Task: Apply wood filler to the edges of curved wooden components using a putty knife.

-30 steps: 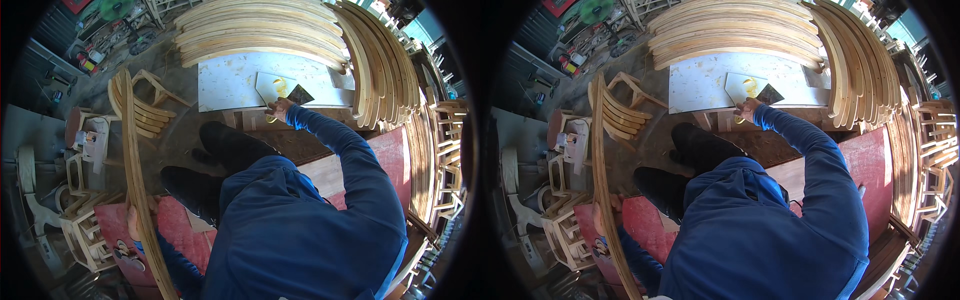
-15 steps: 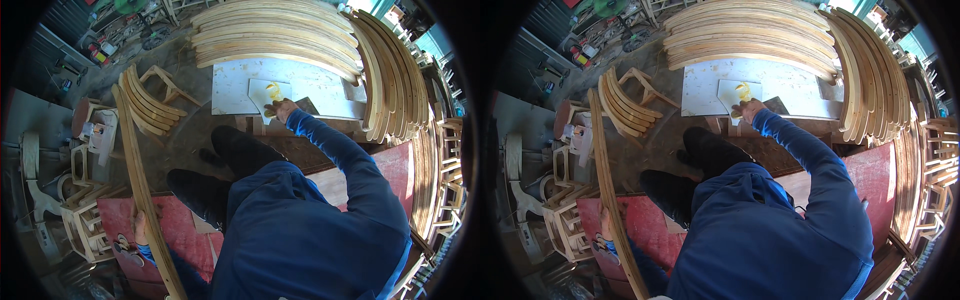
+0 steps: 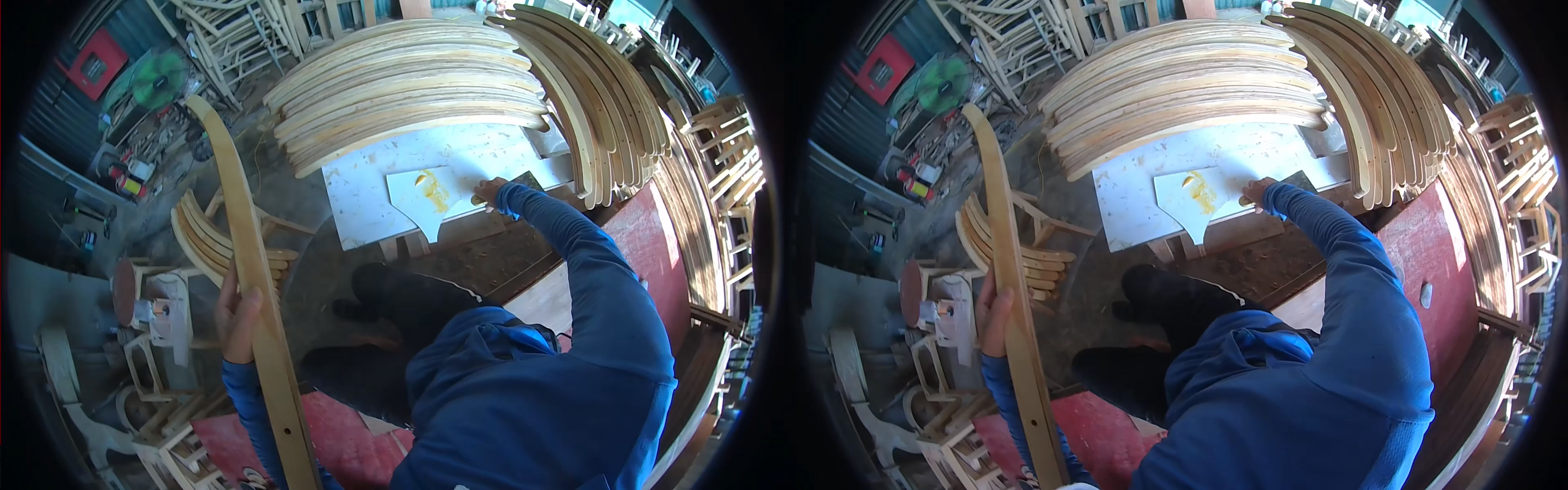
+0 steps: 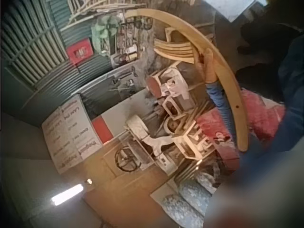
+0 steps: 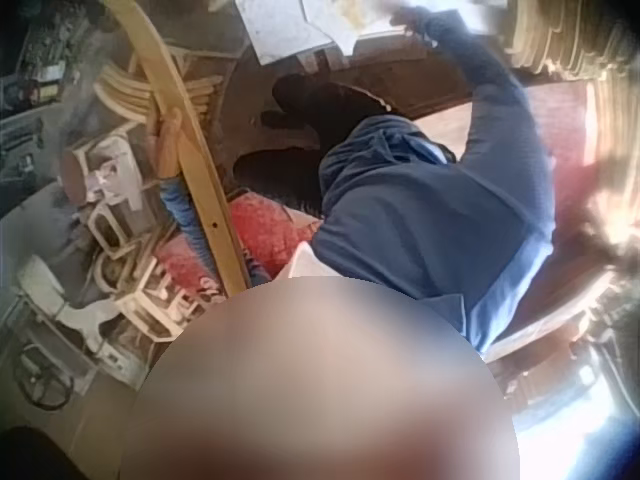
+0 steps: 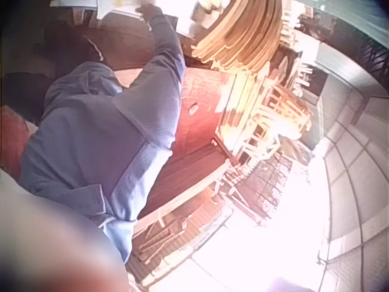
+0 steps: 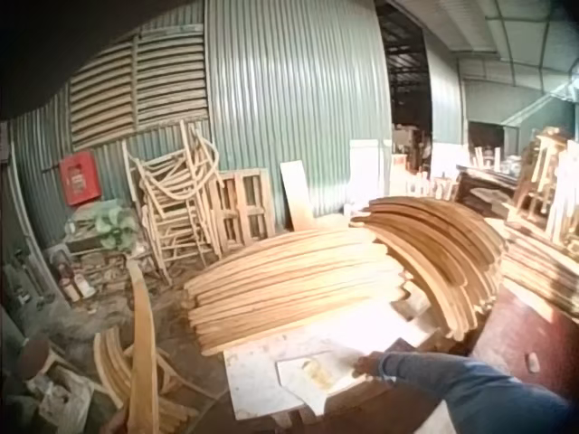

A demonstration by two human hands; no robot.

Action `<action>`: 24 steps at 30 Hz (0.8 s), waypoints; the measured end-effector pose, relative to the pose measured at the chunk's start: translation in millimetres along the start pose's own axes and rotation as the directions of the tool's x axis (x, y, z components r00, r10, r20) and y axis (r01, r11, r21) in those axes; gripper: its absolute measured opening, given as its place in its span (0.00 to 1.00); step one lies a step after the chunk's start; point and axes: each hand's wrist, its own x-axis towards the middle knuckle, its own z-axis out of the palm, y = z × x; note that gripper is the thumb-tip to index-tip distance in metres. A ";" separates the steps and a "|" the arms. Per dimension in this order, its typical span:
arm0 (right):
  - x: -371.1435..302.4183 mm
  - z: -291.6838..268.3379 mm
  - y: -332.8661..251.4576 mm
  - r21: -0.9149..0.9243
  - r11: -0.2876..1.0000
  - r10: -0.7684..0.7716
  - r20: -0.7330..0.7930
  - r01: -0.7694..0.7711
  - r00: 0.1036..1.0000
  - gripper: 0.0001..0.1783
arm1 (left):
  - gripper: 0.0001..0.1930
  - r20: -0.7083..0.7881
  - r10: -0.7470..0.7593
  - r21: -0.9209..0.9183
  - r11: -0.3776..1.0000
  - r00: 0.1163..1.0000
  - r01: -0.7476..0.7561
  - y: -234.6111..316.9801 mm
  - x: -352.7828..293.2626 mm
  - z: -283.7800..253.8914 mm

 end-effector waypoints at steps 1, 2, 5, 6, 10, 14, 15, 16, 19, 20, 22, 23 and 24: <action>-2.1 -7.9 -4.4 -0.017 1.000 0.006 -0.010 -0.006 1.000 0.34 | 0.35 0.004 0.005 0.002 1.000 1.000 -0.005 -1.3 9.0 -0.2; -3.7 -19.4 -6.7 0.154 0.984 0.070 0.144 -0.092 0.987 0.43 | 0.36 0.028 0.012 -0.024 1.000 1.000 -0.011 0.2 16.9 -0.6; -24.3 -48.0 -9.7 -0.090 0.984 -0.150 0.029 0.153 0.988 0.31 | 0.37 0.102 -0.072 0.029 0.997 0.992 0.070 13.6 24.3 -3.9; -28.1 -56.7 -10.8 -0.089 0.980 -0.176 0.006 0.176 0.984 0.31 | 0.36 0.090 -0.125 0.090 0.989 0.988 0.117 21.0 23.1 -7.3; -27.2 -60.9 -9.9 0.150 0.987 -0.059 -0.028 0.062 0.998 0.43 | 0.33 0.096 -0.227 0.179 0.962 0.969 0.207 37.8 22.3 -14.7; -3.0 -38.1 -4.2 0.177 0.983 -0.021 -0.166 0.051 0.986 0.40 | 0.34 0.111 -0.074 0.122 0.991 0.991 0.060 42.3 61.3 -3.1; 0.5 -33.5 -5.2 0.097 0.994 -0.051 -0.054 0.056 0.997 0.32 | 0.32 0.312 -0.096 0.132 0.990 0.945 0.057 47.4 85.6 8.3; -0.7 -26.3 -11.2 0.058 0.998 0.013 -0.032 -0.012 0.999 0.27 | 0.32 0.293 -0.051 0.104 0.994 0.955 0.021 41.2 94.5 23.8; -39.1 -2.9 -60.2 0.129 0.982 0.173 -0.350 -0.136 0.921 0.10 | 0.30 0.283 0.149 0.104 0.977 0.948 -0.185 19.6 98.1 74.9; -57.8 -5.5 -76.7 0.113 0.982 0.183 -0.415 -0.150 0.891 0.11 | 0.30 0.256 0.184 0.159 0.960 0.949 -0.229 16.3 105.1 93.3; -102.7 -14.4 -103.2 0.267 0.959 0.239 -0.599 -0.091 0.764 0.12 | 0.30 0.308 0.087 0.104 0.987 0.947 -0.125 14.2 107.8 112.5; -126.9 -18.1 -115.3 0.322 0.946 0.263 -0.681 -0.043 0.684 0.11 | 0.30 0.383 0.062 0.096 0.990 0.922 -0.106 13.8 110.8 119.0; -151.4 -19.9 -124.7 0.337 0.941 0.269 -0.741 -0.005 0.616 0.11 | 0.31 0.357 0.085 0.088 0.988 0.930 -0.124 5.3 109.6 127.3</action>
